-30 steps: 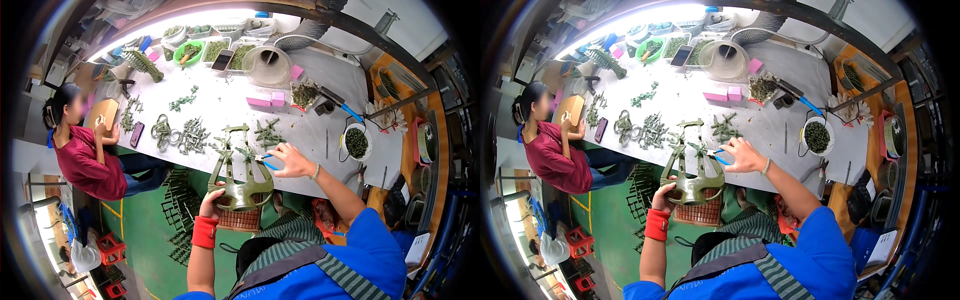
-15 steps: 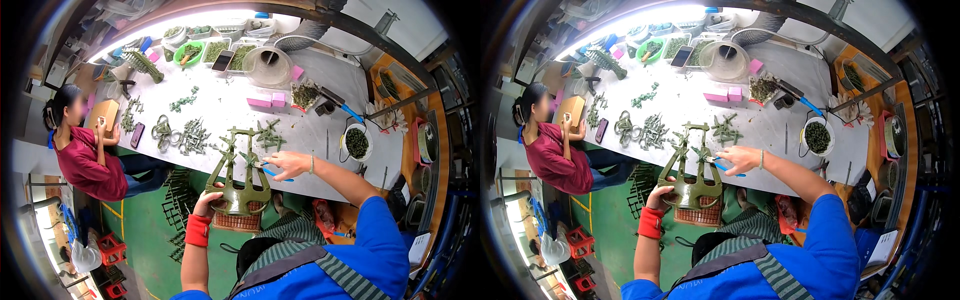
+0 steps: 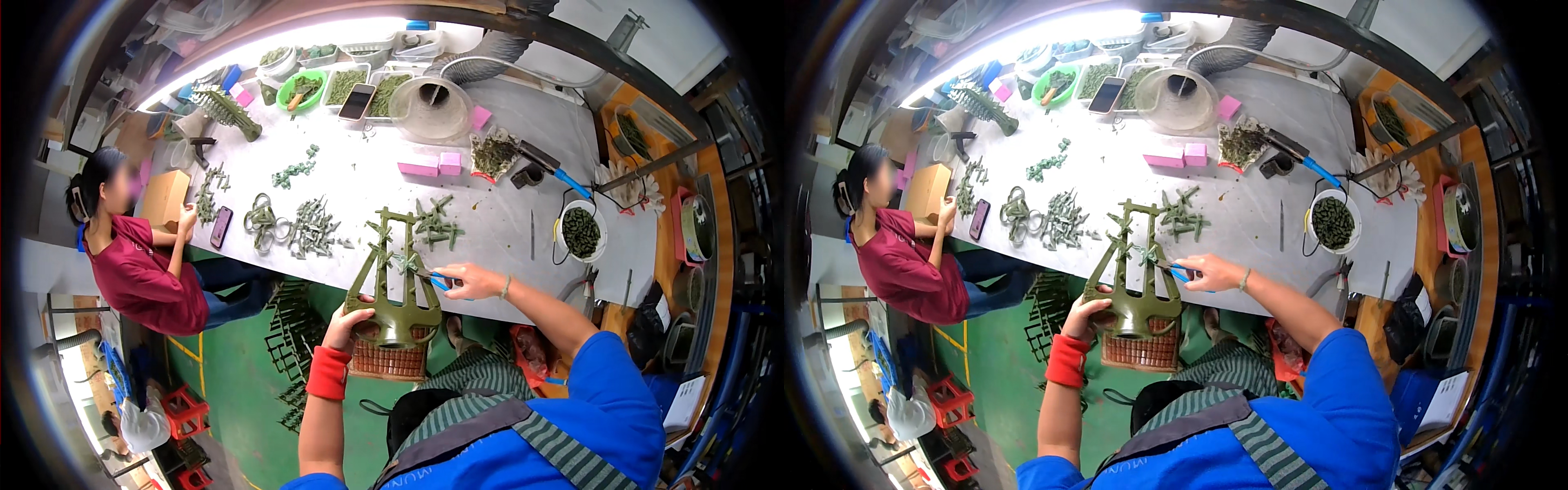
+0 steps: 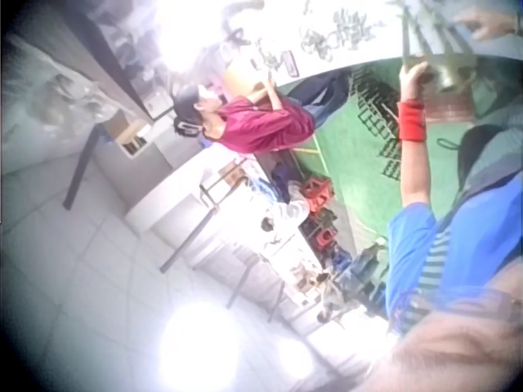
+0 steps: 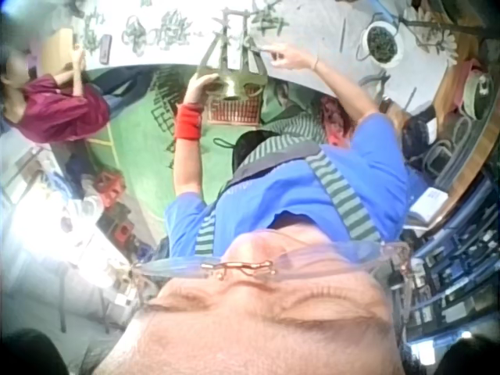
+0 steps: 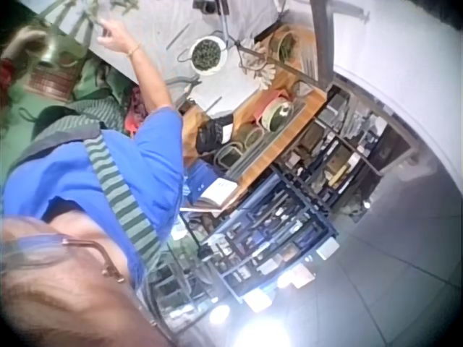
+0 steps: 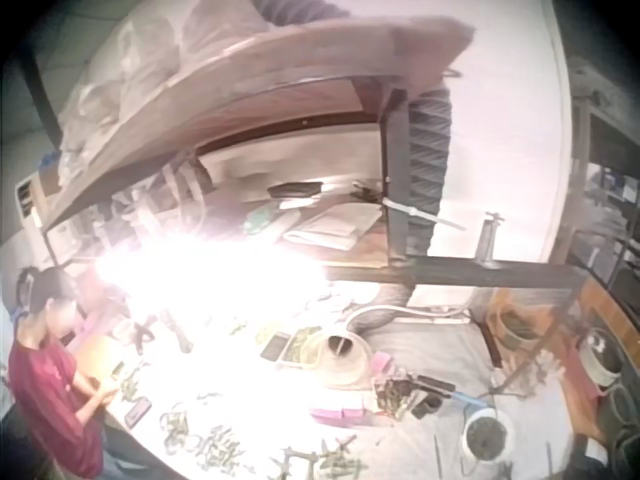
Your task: The person holds a green plastic frame and attaches small green plastic components to its branches by hand. The person then uses blue pliers to clip or secure specific sections of the assembly while standing at a workbench in a production area.
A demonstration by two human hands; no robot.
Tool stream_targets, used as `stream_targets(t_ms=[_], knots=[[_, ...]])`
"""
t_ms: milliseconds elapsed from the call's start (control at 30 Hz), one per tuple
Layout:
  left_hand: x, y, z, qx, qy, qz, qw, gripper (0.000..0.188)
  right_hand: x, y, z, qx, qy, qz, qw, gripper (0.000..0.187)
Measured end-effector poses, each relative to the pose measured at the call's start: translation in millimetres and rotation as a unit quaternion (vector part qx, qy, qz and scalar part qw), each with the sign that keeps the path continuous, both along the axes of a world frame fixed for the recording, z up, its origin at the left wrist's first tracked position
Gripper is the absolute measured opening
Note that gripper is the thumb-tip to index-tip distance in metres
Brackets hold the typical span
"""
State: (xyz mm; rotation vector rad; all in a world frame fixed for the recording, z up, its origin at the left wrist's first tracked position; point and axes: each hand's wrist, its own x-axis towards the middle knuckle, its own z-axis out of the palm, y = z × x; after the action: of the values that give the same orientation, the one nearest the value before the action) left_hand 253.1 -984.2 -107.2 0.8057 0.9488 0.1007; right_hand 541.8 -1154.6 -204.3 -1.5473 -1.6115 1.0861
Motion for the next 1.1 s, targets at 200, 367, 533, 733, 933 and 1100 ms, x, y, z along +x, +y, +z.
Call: stream_targets(t_ms=[200, 367, 533, 733, 933, 1100], knots=[[21.0, -1.3, -4.1, 0.009, 0.004, -0.019, 1.0, 0.026, -0.8, -5.8, -12.8, -0.051, 0.035, -0.061, 0.996, 0.064], [25.5, 3.1, -2.5, 0.011, -0.004, -0.027, 1.0, 0.026, 13.8, -3.4, -9.0, -0.073, -0.03, -0.05, 0.996, 0.071], [25.6, 8.1, -2.1, -0.006, -0.012, -0.026, 1.0, 0.026, 22.5, -1.5, 6.6, -0.035, -0.1, -0.019, 0.994, 0.071], [26.7, 11.0, -4.8, -0.008, -0.01, -0.039, 0.999, 0.026, 19.1, 5.4, 4.7, -0.066, -0.094, -0.006, 0.993, 0.069], [33.5, 5.4, -7.3, 0.013, 0.01, -0.032, 0.999, 0.026, 15.3, 3.7, -18.1, -0.052, -0.036, -0.014, 0.998, 0.062], [38.4, 1.8, -12.1, -0.001, -0.007, -0.014, 1.0, 0.027, 16.6, -9.4, -30.8, -0.116, 0.123, -0.102, 0.98, 0.063]])
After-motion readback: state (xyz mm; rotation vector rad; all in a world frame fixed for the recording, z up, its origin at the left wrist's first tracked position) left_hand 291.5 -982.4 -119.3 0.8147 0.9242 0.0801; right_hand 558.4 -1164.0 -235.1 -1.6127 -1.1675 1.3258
